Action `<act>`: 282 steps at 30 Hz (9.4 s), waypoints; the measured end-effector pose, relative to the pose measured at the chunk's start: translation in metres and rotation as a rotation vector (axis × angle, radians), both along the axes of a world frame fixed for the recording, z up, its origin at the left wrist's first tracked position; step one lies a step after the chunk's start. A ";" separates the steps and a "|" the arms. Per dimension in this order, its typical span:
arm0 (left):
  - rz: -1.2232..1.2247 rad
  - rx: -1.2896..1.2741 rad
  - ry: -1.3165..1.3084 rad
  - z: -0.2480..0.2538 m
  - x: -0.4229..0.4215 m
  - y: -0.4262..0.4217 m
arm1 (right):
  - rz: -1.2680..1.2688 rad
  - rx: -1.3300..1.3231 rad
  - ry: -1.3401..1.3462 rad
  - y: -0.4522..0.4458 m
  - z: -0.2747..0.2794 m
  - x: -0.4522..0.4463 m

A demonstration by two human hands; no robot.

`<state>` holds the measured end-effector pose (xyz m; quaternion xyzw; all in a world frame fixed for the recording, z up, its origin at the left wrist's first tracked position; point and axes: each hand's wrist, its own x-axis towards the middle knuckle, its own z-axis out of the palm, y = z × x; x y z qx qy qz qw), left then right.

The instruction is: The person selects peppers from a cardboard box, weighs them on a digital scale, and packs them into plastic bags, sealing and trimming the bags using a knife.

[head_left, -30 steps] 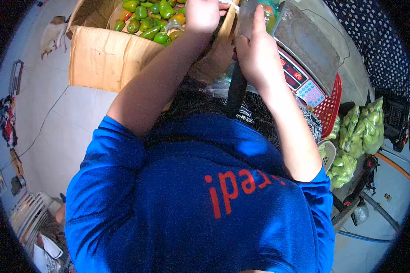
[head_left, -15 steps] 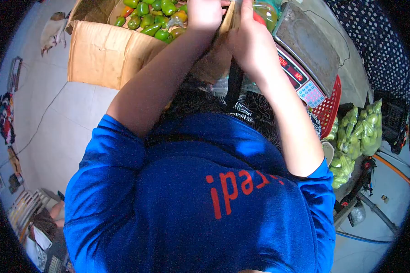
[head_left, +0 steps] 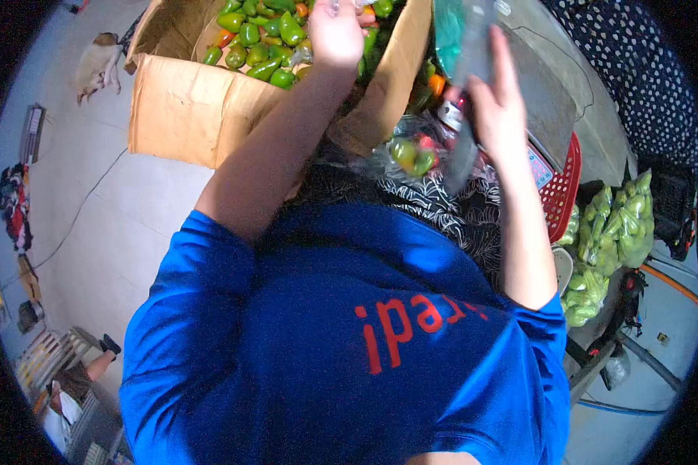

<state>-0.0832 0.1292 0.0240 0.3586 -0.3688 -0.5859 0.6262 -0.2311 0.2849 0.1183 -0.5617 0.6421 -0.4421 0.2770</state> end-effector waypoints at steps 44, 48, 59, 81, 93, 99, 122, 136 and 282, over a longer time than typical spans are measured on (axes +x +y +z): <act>-0.984 -0.066 -0.035 0.067 -0.048 0.145 | -0.037 0.087 -0.395 0.115 -0.079 -0.110; -1.048 0.152 0.291 0.084 -0.057 0.149 | 0.100 0.185 -0.688 0.121 -0.065 -0.098; -0.963 0.378 0.277 0.049 -0.070 0.165 | -0.053 -0.194 -0.188 0.125 -0.070 -0.079; -0.977 0.295 -0.234 -0.006 -0.042 0.148 | -0.901 -0.054 -0.054 0.280 -0.110 -0.350; -0.964 0.335 -0.297 -0.015 -0.044 0.146 | -1.142 -0.300 -0.460 0.274 -0.216 -0.415; -0.933 0.251 -0.521 -0.018 -0.049 0.149 | -0.680 -0.180 -0.317 0.198 -0.079 -0.309; -1.285 -0.736 -1.002 -0.057 -0.061 0.178 | -0.112 -0.239 0.129 -0.052 -0.132 -0.068; -1.340 -0.628 -1.053 -0.047 -0.057 0.181 | 0.176 0.028 0.566 -0.003 -0.141 -0.044; -0.608 -0.339 -0.740 0.154 -0.031 0.177 | 0.409 -0.373 -0.133 0.130 -0.030 -0.071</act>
